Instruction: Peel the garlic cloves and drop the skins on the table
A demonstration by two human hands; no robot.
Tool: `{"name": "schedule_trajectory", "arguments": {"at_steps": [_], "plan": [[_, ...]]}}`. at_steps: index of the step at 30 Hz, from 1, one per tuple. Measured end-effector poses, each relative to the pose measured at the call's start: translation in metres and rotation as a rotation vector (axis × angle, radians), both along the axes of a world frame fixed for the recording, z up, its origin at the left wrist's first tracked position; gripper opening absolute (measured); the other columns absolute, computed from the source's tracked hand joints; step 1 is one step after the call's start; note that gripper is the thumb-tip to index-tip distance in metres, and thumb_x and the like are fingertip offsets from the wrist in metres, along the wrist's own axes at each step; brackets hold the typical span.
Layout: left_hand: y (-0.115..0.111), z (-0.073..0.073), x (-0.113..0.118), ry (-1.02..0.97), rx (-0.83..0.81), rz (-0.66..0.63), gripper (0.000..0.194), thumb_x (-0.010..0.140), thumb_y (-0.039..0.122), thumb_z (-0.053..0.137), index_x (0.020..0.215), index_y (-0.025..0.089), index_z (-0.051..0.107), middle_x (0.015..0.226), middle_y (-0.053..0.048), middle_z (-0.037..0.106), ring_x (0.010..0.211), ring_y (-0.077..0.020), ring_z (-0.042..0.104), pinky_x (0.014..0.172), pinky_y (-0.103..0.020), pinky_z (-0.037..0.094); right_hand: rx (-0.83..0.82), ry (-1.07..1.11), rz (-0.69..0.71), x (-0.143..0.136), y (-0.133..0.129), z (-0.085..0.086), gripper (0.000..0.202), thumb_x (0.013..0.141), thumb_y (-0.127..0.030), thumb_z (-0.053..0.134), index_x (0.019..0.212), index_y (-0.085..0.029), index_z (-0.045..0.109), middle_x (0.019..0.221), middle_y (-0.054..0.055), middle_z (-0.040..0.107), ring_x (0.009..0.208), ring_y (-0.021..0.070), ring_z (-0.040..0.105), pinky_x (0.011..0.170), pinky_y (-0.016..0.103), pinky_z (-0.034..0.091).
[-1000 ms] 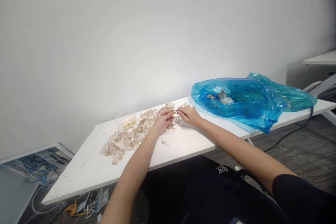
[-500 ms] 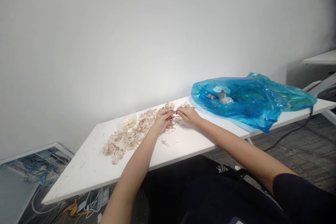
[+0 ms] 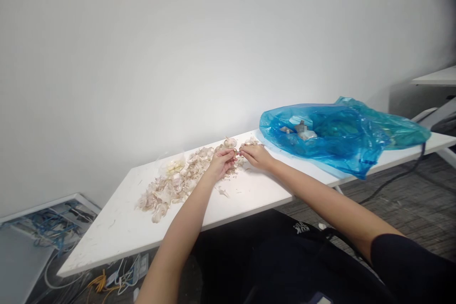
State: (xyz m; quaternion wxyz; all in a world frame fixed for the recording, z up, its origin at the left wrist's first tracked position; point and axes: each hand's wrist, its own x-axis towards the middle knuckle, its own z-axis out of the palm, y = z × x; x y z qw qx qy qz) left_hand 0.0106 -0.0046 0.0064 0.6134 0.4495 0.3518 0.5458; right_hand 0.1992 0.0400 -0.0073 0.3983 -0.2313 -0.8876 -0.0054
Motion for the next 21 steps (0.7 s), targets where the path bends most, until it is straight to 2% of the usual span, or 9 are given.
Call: {"name": "schedule_trajectory", "arguments": {"at_steps": [6,14,21], "plan": [[-0.0029,0.0032,-0.0009,0.027,0.012,0.049,0.036,0.056,0.024,0.087,0.083,0.011,0.067,0.071,0.0,0.062,0.062,-0.0084,0.062,0.054,-0.017,0.048,0.045,0.014,-0.016,-0.0007,-0.0017,0.0014,0.031,0.097,-0.029,0.035,0.082,-0.018,0.06,0.073,0.005,0.063,0.069,0.0153,0.056,0.067,0.025,0.034],[-0.0047,0.0039,-0.0008,0.017,0.007,0.0,0.034,0.06,0.024,0.085,0.086,0.012,0.065,0.071,0.0,0.061,0.062,-0.008,0.06,0.055,-0.018,0.049,0.139,-0.002,-0.019,0.0017,0.0004,-0.001,0.031,0.097,-0.028,0.037,0.079,-0.018,0.06,0.07,0.005,0.062,0.066,0.0141,0.055,0.066,0.025,0.033],[-0.0042,0.0041,0.0013,0.01,0.017,0.042,0.033,0.058,0.025,0.086,0.079,0.012,0.064,0.07,0.001,0.059,0.062,-0.0075,0.06,0.056,-0.017,0.047,0.236,-0.059,-0.064,0.0026,0.0064,-0.0046,0.028,0.096,-0.025,0.038,0.082,-0.018,0.062,0.072,0.006,0.063,0.067,0.0141,0.054,0.064,0.026,0.031]]}}
